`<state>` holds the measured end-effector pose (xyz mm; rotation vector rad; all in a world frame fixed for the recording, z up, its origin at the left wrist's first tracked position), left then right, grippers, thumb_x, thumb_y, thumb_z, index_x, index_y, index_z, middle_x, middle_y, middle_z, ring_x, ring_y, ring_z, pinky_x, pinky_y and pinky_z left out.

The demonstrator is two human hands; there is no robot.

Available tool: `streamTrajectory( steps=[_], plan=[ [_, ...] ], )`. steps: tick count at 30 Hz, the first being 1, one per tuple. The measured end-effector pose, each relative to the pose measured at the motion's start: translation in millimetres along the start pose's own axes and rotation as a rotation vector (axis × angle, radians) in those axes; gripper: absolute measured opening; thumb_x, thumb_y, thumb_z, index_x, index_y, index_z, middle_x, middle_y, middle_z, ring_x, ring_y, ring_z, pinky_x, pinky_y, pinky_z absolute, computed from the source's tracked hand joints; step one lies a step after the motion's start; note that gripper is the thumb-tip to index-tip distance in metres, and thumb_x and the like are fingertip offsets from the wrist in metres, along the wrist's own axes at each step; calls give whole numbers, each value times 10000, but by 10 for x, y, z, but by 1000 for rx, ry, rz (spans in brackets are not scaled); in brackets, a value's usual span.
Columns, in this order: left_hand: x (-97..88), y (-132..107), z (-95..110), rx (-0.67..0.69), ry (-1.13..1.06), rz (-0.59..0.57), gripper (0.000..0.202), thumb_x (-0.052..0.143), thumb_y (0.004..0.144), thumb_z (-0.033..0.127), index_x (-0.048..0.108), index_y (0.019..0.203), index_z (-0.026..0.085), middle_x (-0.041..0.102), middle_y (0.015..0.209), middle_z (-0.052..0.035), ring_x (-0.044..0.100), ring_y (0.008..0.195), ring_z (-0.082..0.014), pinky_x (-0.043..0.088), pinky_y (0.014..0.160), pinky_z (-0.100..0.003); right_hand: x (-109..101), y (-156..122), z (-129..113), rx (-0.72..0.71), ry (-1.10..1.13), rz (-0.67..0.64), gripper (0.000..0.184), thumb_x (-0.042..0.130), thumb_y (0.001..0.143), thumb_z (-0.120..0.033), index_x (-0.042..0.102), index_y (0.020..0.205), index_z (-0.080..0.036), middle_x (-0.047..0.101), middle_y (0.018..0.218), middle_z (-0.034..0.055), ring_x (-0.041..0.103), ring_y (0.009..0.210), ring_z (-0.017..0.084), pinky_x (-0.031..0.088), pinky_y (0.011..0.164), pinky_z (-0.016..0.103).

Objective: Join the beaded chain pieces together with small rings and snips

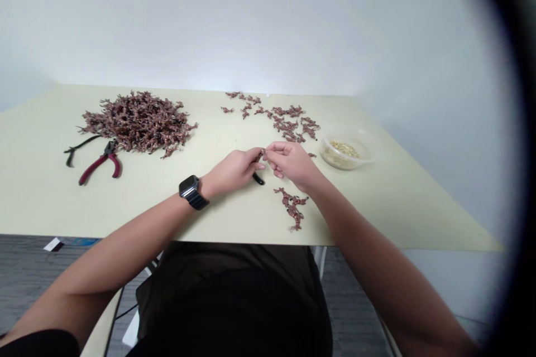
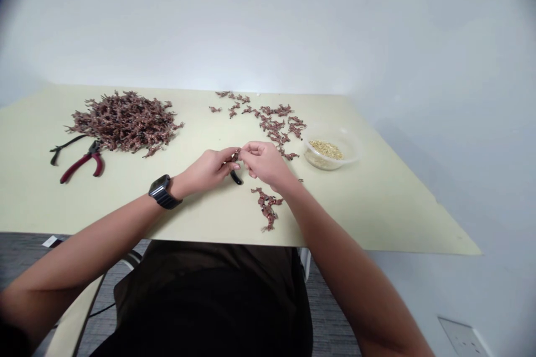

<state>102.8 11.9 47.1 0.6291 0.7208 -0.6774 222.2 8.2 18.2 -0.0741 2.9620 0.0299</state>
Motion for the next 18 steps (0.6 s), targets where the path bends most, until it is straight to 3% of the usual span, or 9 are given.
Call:
streamTrajectory(
  steps=[4,10,13,18],
  plan=[
    [6,2,-18,-50,-200,-11,198,539,1025,330,634,998,159,576,696,15,465,591,-108,349,609,-242,0,1,1,1,48,-66,189,728,881,-386,688,829,-209,541,623,-20,432,478,95,342,442,263],
    [103,-7,-39,-143,-536,-110,281,548,1037,415,625,1057,145,545,667,30,442,528,-82,375,548,-218,-35,-38,-105,-49,-66,-88,271,715,917,-475,687,874,-209,548,644,-21,467,479,97,346,458,269],
    [129,-13,-64,-176,-602,-133,308,584,1021,456,608,1019,149,549,671,28,430,502,-71,351,506,-208,-72,-42,-182,-111,-147,-38,260,698,925,-472,658,907,-216,569,654,-24,488,490,109,359,480,274],
    [140,-17,-78,-199,-682,-142,361,582,1017,515,580,960,158,539,672,28,416,484,-64,331,471,-201,-124,-105,-431,-349,-376,117,160,692,912,-379,678,945,-222,602,687,-13,513,627,142,419,631,294]
  ],
)
Point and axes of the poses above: each hand's wrist, its own y-axis towards the middle knuckle, its own x-axis out of the palm, z = x × y, the point moved 10 cm from there along y, towards the middle knuckle
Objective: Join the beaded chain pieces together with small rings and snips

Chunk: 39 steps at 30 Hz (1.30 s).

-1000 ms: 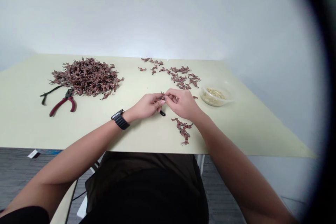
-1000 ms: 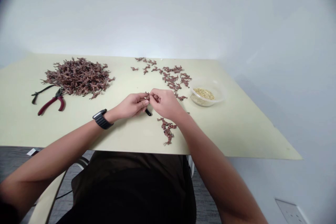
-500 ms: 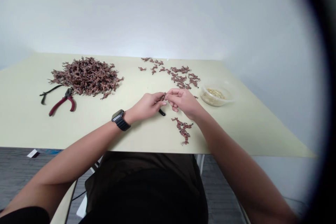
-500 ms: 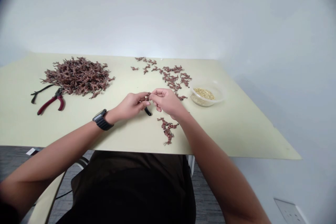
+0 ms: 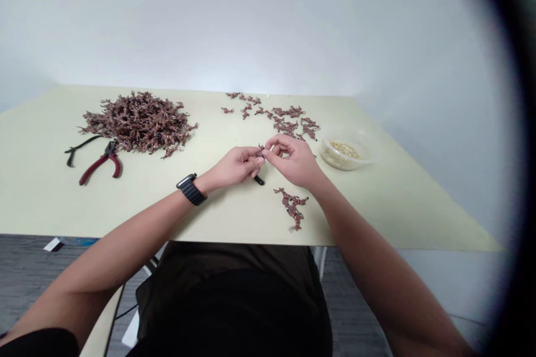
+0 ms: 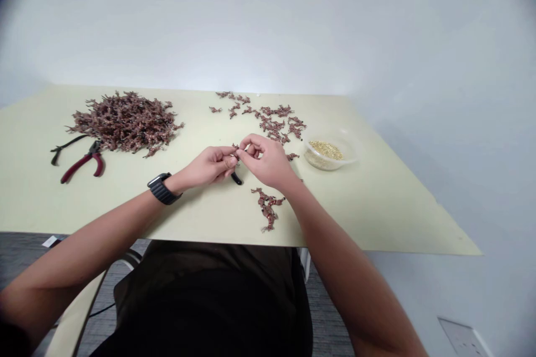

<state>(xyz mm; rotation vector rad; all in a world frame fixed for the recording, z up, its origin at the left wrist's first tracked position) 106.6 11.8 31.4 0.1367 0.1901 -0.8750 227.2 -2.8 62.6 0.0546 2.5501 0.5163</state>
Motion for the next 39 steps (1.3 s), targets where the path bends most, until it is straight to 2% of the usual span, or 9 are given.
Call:
streamTrajectory(
  steps=[5,9,13,18,22,24,28,34,39],
  plan=[
    [8,-7,-1,-14,17,7,316,579,1021,462,577,936,157,539,660,31,413,481,-66,331,480,-211,8,-37,-84,-59,-125,30,120,640,929,-333,687,935,-223,611,706,-9,443,583,127,380,604,291],
    [-39,-1,6,38,162,76,255,554,1028,399,593,956,157,557,672,27,449,541,-82,367,549,-219,22,-44,-55,-39,-85,80,101,643,913,-301,661,875,-209,610,686,-8,487,598,130,402,602,286],
    [-117,1,41,108,360,188,235,551,1018,375,606,946,158,594,713,11,487,609,-103,375,601,-230,93,-31,141,122,107,84,166,674,907,-357,637,853,-205,640,683,3,535,556,128,410,532,279],
    [-115,6,53,145,467,203,221,527,1030,351,628,999,157,597,711,6,488,619,-114,351,614,-240,240,-42,341,350,436,14,275,801,832,-418,635,837,-198,611,655,-7,470,435,99,362,410,269],
    [-115,-14,116,215,599,235,190,527,1030,312,626,1028,150,596,716,5,467,610,-111,317,612,-252,361,-69,407,476,699,-65,311,883,751,-370,633,772,-186,510,585,-37,405,463,81,344,417,250],
    [-109,-19,132,228,607,238,191,533,1025,310,631,1035,146,597,721,2,467,614,-113,315,610,-252,390,-81,418,493,733,-110,315,883,752,-372,630,764,-184,491,586,-42,394,476,77,337,428,247],
    [-77,4,39,127,344,161,254,542,1028,381,639,1033,146,571,690,17,465,589,-104,355,593,-235,234,-54,393,376,450,-67,280,811,833,-429,654,862,-200,607,698,-7,455,481,94,361,447,274],
    [-9,12,-88,-3,29,60,348,558,1032,472,593,910,148,511,622,37,378,481,-64,306,498,-219,25,-15,-21,-43,-85,43,64,671,932,-288,676,930,-225,625,687,-20,501,596,129,406,634,296],
    [5,9,-112,-21,-13,48,368,587,1025,483,577,867,151,505,606,40,379,463,-55,302,478,-211,75,-34,-70,-132,-190,27,59,616,954,-257,655,940,-215,652,713,-10,523,603,135,402,632,290]
  ],
)
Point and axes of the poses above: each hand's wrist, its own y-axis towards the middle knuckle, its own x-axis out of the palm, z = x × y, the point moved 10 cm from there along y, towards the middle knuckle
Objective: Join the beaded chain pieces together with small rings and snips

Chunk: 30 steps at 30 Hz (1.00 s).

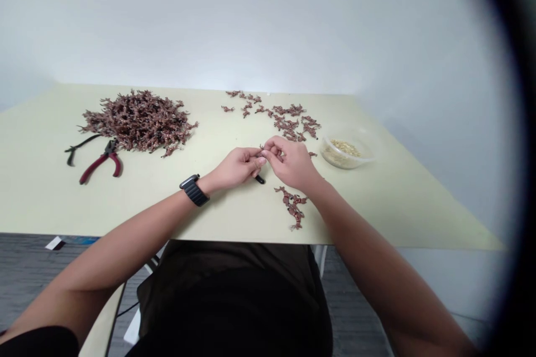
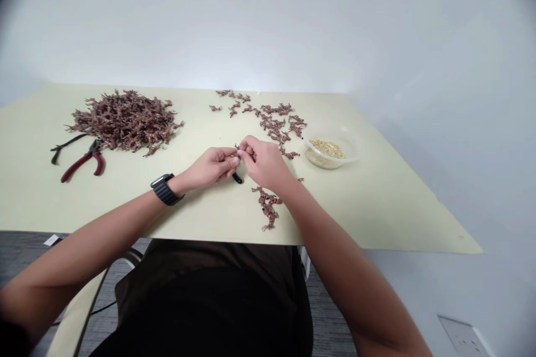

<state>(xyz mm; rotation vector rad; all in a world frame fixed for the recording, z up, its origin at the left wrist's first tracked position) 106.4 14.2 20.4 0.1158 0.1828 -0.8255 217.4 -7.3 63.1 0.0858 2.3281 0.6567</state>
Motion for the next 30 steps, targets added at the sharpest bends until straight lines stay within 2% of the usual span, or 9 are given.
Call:
streamTrajectory(
  steps=[8,12,17,20,22,23,25,28,30],
  plan=[
    [7,2,-10,-12,-16,11,410,554,1035,506,548,810,163,466,559,46,364,447,-64,279,471,-224,-14,-2,25,31,6,-1,73,629,937,-252,686,942,-206,696,748,7,568,615,139,433,628,289],
    [-54,7,63,74,175,84,325,545,1037,445,599,900,155,537,622,30,424,518,-84,340,537,-230,3,-14,103,146,87,33,82,634,922,-270,672,891,-205,677,715,9,571,602,142,446,601,288],
    [-98,-31,222,237,589,210,209,540,1033,320,651,1008,145,640,724,-14,509,612,-119,350,614,-254,189,-72,337,435,423,-4,125,657,904,-315,627,846,-208,621,655,-10,506,439,114,383,432,273],
    [-84,-47,251,268,706,219,197,504,1041,266,649,1100,147,697,811,-51,555,643,-136,356,633,-265,340,-97,406,568,716,-64,177,715,858,-315,610,778,-197,570,641,-13,466,449,98,368,410,258],
    [-96,-48,254,268,730,223,205,495,1035,237,645,1145,150,714,853,-65,583,676,-147,369,646,-265,404,-97,394,592,833,-112,211,734,844,-316,594,746,-192,535,638,-18,437,471,89,367,422,252],
    [-110,-47,254,264,723,227,202,501,1032,239,649,1138,151,708,841,-61,580,675,-146,371,644,-264,404,-93,387,583,830,-123,213,733,850,-328,596,759,-193,534,643,-19,435,475,91,365,427,253],
    [-138,-36,235,244,646,221,196,522,1030,281,662,1076,151,667,770,-32,542,639,-132,366,628,-257,324,-71,368,509,682,-102,189,702,888,-355,611,826,-201,562,662,-16,457,479,103,370,449,264],
    [-131,-1,134,156,402,144,248,538,1031,366,656,988,153,579,678,15,468,581,-105,364,594,-239,99,-10,188,243,260,-12,107,637,936,-308,623,883,-216,613,698,-9,509,546,126,396,553,283],
    [-97,11,72,94,248,91,278,541,1029,401,637,954,151,551,654,27,439,556,-92,363,573,-230,37,0,9,61,43,6,85,601,951,-255,619,877,-218,607,692,-13,500,587,131,385,616,291]
  ],
)
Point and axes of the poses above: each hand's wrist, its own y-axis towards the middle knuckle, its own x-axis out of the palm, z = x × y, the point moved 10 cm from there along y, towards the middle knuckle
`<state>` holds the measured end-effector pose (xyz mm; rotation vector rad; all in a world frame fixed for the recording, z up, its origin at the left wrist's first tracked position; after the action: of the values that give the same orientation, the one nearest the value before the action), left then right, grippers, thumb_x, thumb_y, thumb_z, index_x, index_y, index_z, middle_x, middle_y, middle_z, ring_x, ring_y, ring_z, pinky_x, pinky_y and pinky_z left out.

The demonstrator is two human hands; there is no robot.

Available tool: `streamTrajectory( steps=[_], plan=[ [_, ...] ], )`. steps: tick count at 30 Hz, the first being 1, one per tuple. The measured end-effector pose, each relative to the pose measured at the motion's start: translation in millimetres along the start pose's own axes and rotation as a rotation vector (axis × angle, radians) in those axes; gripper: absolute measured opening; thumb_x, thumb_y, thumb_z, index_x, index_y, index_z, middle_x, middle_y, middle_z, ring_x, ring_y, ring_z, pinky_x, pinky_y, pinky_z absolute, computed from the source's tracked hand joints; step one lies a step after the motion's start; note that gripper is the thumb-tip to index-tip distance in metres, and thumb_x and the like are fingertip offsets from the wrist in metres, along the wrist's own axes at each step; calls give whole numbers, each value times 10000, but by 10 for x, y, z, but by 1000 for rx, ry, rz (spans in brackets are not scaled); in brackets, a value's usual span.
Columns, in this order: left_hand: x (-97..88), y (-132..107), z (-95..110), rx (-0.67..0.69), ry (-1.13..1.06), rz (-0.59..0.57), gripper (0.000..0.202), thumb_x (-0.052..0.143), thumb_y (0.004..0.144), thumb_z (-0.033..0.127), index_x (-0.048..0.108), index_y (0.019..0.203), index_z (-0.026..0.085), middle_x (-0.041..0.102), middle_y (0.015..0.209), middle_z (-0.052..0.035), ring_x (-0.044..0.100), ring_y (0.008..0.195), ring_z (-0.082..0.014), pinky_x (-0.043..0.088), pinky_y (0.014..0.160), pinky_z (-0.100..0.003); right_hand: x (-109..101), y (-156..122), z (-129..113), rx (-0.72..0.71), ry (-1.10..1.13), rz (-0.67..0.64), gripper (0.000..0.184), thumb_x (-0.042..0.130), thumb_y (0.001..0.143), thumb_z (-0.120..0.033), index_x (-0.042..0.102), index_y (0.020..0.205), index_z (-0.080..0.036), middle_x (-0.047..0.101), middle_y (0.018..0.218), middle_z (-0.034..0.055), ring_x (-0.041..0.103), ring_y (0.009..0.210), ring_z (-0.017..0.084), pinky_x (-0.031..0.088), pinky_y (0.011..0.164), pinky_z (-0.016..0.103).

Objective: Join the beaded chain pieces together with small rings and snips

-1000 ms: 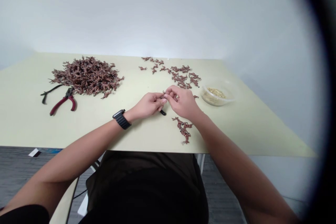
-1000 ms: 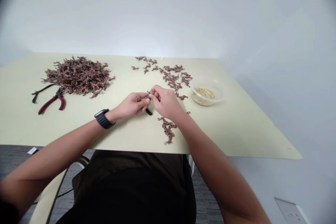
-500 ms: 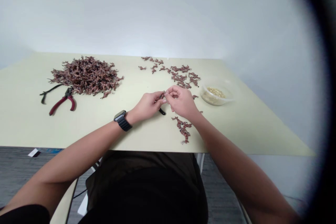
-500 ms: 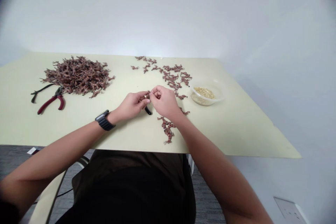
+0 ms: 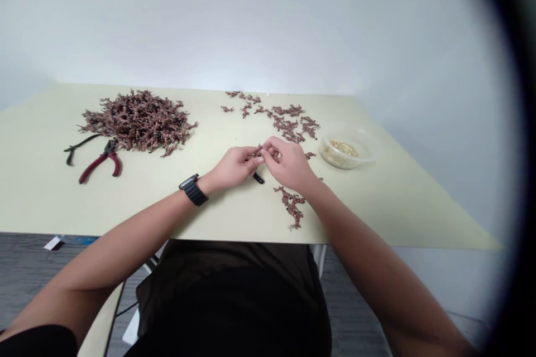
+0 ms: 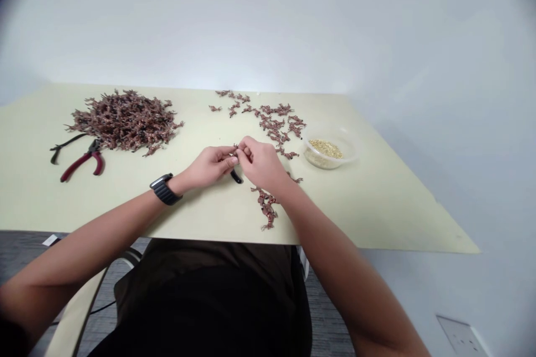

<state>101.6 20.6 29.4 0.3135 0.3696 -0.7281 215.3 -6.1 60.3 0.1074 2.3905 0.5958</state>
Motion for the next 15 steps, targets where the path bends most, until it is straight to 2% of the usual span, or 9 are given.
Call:
streamTrajectory(
  steps=[3,9,15],
  plan=[
    [44,-8,-21,-50,-123,-33,294,557,1023,423,613,930,150,536,630,34,408,526,-80,343,543,-224,19,-10,-112,-108,-118,-33,105,561,969,-233,603,873,-218,558,658,-25,456,582,134,349,626,298],
    [63,-16,-29,-66,-169,-32,331,562,1024,453,604,902,148,529,623,30,389,505,-71,313,510,-219,18,9,-65,-69,-141,-50,133,554,966,-253,616,853,-222,488,597,-40,423,556,140,325,609,299],
    [69,-18,-57,-84,-183,-53,347,581,1015,472,596,883,151,531,619,30,385,486,-65,310,493,-216,22,7,-39,-75,-111,-88,113,564,955,-240,629,868,-211,510,615,-39,439,571,135,331,618,298]
  ],
)
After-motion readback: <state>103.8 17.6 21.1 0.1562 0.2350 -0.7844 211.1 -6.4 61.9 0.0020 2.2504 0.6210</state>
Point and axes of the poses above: each hand's wrist, its own y-axis towards the middle knuckle, its own x-axis out of the palm, z = x × y, the point moved 10 cm from there along y, towards the middle knuckle
